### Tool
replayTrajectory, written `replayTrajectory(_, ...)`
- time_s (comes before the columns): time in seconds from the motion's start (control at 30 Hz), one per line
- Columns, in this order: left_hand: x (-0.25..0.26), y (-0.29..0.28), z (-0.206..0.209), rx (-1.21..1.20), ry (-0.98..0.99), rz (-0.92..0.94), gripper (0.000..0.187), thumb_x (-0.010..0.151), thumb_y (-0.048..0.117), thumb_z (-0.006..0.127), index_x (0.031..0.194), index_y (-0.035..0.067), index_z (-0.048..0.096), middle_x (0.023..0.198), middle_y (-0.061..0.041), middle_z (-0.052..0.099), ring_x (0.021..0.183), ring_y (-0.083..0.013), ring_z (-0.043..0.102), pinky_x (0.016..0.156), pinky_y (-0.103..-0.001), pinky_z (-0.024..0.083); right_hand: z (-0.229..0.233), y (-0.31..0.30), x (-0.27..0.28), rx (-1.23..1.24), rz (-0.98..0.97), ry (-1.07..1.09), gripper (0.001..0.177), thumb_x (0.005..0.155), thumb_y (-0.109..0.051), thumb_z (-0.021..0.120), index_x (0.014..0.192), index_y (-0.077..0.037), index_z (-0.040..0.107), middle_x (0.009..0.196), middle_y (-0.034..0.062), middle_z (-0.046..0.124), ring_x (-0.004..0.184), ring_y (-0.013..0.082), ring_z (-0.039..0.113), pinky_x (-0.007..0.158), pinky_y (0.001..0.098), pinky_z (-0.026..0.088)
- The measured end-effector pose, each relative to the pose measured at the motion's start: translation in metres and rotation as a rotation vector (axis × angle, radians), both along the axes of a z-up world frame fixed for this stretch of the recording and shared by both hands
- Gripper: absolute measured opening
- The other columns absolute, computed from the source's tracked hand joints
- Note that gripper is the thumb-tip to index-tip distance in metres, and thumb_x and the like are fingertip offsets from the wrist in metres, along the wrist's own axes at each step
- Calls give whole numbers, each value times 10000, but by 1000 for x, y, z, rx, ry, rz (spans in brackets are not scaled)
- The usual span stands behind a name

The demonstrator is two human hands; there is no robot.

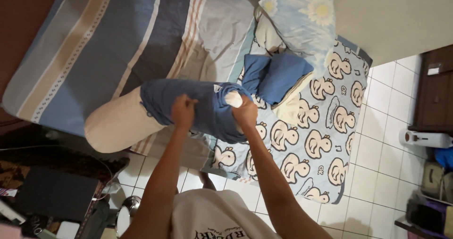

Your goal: The person removes a light blue pillowcase from a cylindrical pillow, then places a dark blue pillowcase onto the same pillow. They pull the case over the pillow and adjust it to fit snugly.

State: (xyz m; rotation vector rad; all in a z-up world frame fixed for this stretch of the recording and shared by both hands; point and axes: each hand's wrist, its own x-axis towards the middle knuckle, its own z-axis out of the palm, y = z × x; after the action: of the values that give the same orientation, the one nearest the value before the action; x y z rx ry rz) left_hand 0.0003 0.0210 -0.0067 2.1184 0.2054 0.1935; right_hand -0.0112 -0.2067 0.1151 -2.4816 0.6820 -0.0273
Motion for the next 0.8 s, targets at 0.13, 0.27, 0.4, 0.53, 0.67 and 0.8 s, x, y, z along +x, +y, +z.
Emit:
replayTrajectory(0.13, -14, 36, -18, 326, 175, 270, 280, 967, 384, 705, 836, 174, 576, 860, -46, 626, 834, -302, 688, 747, -448, 571, 1, 0, -29, -65, 201, -144, 434, 705, -439, 804, 964, -101, 719, 787, 251, 702, 820, 511, 690, 741, 602, 554)
replayTrajectory(0.27, -20, 45, -31, 405, 194, 299, 188, 987, 292, 649, 848, 189, 575, 872, -31, 635, 834, -299, 696, 705, -454, 588, 15, 11, -59, -71, 527, -408, 420, 649, -395, 906, 880, -119, 690, 732, 151, 706, 753, 429, 706, 655, 475, 565)
replayTrajectory(0.4, -9, 62, -49, 591, 138, 377, 163, 971, 306, 642, 846, 221, 581, 819, -13, 620, 755, -273, 694, 650, -450, 579, -10, 1, -84, -64, 553, -479, 370, 630, -391, 925, 840, -177, 707, 681, 98, 705, 705, 357, 704, 594, 429, 566)
replayTrajectory(0.53, 25, 90, -62, 611, 221, 425, 223, 958, 379, 685, 874, 182, 621, 849, -61, 638, 831, -320, 700, 660, -497, 600, 24, -7, -104, 50, 737, -678, 323, 677, -294, 913, 900, -138, 739, 740, 75, 733, 656, 332, 717, 595, 397, 595)
replayTrajectory(0.67, 62, 85, -28, 585, 141, 297, 177, 1007, 330, 640, 948, 163, 636, 924, -63, 638, 917, -279, 688, 732, -463, 622, 37, -23, -89, 170, 864, -579, 246, 751, -278, 848, 873, -101, 728, 831, 134, 745, 746, 367, 726, 617, 461, 603)
replayTrajectory(0.8, 103, 62, -14, 418, 214, -157, 131, 996, 213, 591, 1023, 233, 718, 1019, -62, 691, 1079, -299, 677, 905, -478, 582, 43, -33, -57, -176, 998, -594, 115, 821, -408, 729, 823, -295, 708, 744, -33, 660, 662, 242, 686, 567, 383, 553)
